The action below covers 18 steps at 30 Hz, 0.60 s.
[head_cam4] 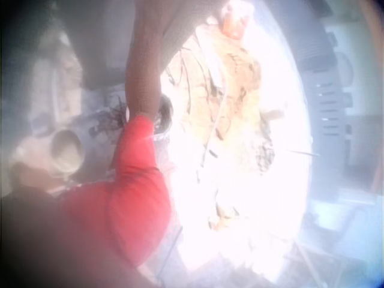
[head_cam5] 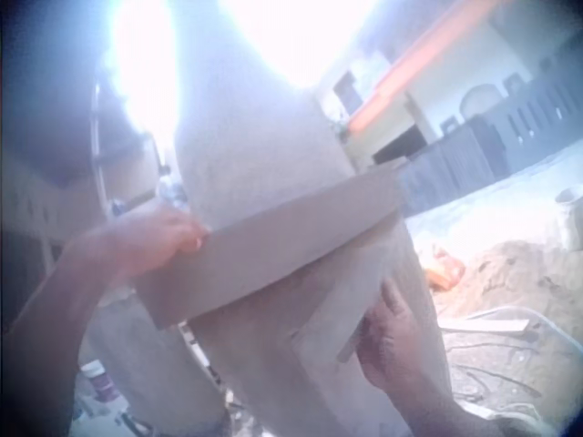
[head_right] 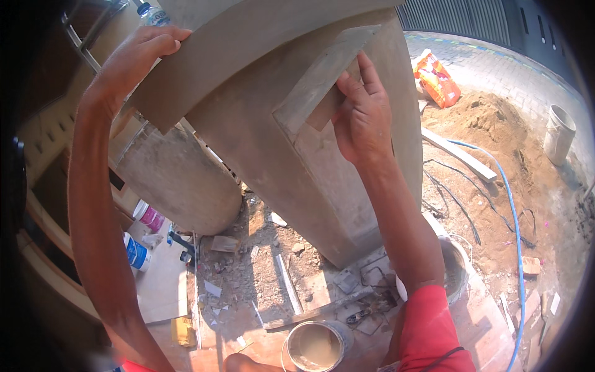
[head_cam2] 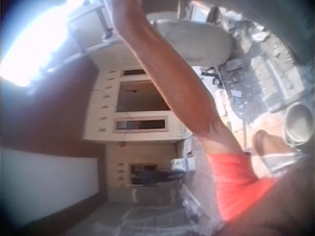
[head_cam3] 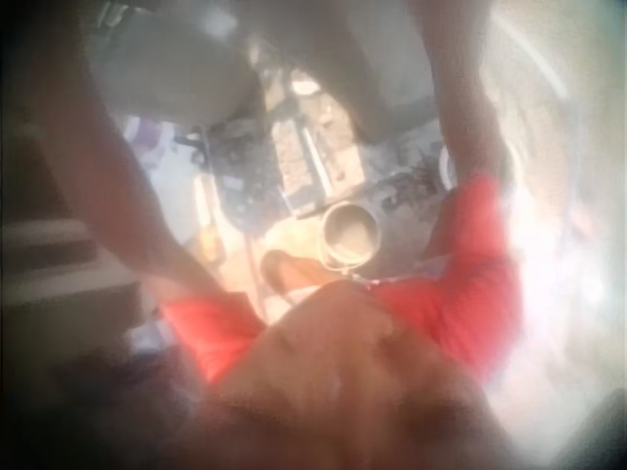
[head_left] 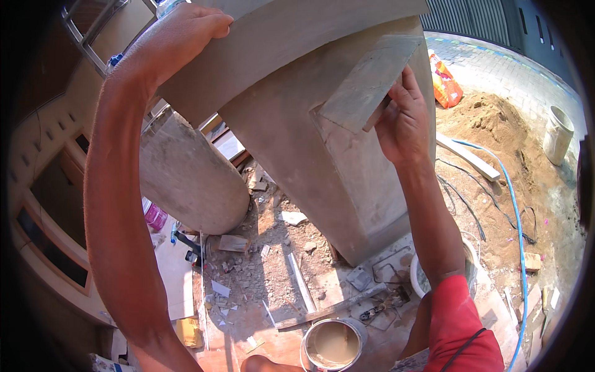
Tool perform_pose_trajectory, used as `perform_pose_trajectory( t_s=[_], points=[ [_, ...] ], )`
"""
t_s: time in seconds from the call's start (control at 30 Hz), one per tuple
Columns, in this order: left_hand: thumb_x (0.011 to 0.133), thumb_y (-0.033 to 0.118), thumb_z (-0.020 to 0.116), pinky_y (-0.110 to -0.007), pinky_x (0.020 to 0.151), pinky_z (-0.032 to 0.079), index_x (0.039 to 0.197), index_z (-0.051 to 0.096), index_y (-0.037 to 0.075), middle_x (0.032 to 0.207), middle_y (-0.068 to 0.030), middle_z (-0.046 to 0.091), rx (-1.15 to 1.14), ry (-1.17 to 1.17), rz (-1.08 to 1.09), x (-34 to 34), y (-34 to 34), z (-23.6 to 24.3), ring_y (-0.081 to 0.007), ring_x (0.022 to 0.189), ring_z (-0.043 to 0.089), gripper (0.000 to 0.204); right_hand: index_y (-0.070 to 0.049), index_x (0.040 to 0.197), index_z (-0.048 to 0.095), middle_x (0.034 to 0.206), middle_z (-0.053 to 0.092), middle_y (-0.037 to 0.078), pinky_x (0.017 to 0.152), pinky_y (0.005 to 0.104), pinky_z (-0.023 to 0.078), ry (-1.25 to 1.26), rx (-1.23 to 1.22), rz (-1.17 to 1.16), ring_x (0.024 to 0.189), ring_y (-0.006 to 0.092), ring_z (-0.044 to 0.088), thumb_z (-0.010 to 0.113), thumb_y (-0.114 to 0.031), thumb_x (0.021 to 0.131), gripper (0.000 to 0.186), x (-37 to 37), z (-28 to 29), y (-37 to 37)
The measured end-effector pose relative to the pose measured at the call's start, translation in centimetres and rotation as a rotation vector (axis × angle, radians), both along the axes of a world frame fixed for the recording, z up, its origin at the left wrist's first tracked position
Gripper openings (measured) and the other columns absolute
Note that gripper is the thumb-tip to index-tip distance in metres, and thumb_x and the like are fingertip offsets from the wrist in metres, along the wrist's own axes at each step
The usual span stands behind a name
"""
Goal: The person applies and smooths plaster on a concrete pillar using a trowel and a wooden float. They repeatedly scoop material from a bucket, apply it to the pillar surface, and smooth the edges and corners.
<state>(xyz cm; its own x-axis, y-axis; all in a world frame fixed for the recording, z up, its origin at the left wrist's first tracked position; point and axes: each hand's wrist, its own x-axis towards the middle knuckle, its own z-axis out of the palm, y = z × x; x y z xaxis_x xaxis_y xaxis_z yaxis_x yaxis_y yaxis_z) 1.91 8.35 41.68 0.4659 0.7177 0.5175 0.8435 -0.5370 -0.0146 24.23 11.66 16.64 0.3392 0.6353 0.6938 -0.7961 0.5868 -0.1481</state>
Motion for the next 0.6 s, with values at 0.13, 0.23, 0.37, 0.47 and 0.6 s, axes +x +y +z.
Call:
perform_pose_trajectory(
  t_s=[0.13,0.23,0.37,0.47,0.6],
  points=[
    [0.091,0.027,0.053,-0.033,0.092,0.049,0.124,0.068,0.003,0.110,-0.0103,0.069,-0.011,0.048,0.049,0.8,-0.9,0.0,-0.0197,0.103,0.064,0.044,-0.004,0.151,0.035,0.136,0.056,0.011,0.102,0.0378,0.051,0.078,0.024,0.180,0.124,0.0214,0.057,0.057,-0.003,0.099,0.058,-5.3,0.1,0.1],
    [0.091,0.025,0.053,-0.033,0.092,0.049,0.125,0.068,0.003,0.111,-0.0104,0.069,-0.021,0.068,0.072,0.9,-1.1,0.1,-0.0195,0.103,0.064,0.043,-0.004,0.147,0.042,0.132,0.059,0.009,0.100,0.0361,0.051,0.038,-0.003,0.045,0.119,0.0214,0.059,0.061,-0.005,0.096,0.054,-6.3,0.6,-0.3],
    [0.091,0.024,0.053,-0.033,0.092,0.049,0.124,0.069,0.003,0.111,-0.0101,0.070,-0.011,0.118,0.059,0.9,-0.9,0.1,-0.0196,0.103,0.064,0.043,-0.005,0.136,0.059,0.117,0.063,0.010,0.093,0.0344,0.051,-0.317,-0.190,-0.862,0.107,0.0227,0.063,0.066,-0.005,0.088,0.048,-3.7,1.1,-0.8],
    [0.091,0.024,0.053,-0.033,0.093,0.049,0.124,0.069,0.003,0.112,-0.0104,0.069,0.047,0.129,0.076,0.8,-0.8,-0.1,-0.0202,0.104,0.064,0.043,-0.009,0.128,0.066,0.103,0.060,0.014,0.084,0.0384,0.051,-0.575,-0.269,-1.387,0.096,0.0295,0.063,0.064,-0.005,0.083,0.046,-0.8,1.6,-0.8],
    [0.090,0.025,0.053,-0.033,0.095,0.048,0.125,0.068,0.003,0.114,-0.0112,0.069,0.019,0.052,0.052,0.6,-0.6,-0.3,-0.0212,0.106,0.064,0.044,-0.011,0.127,0.067,0.103,0.058,0.016,0.085,0.0432,0.051,-0.778,-0.312,-1.494,0.096,0.0342,0.061,0.061,-0.008,0.084,0.043,0.5,2.5,-0.8]
  ],
)
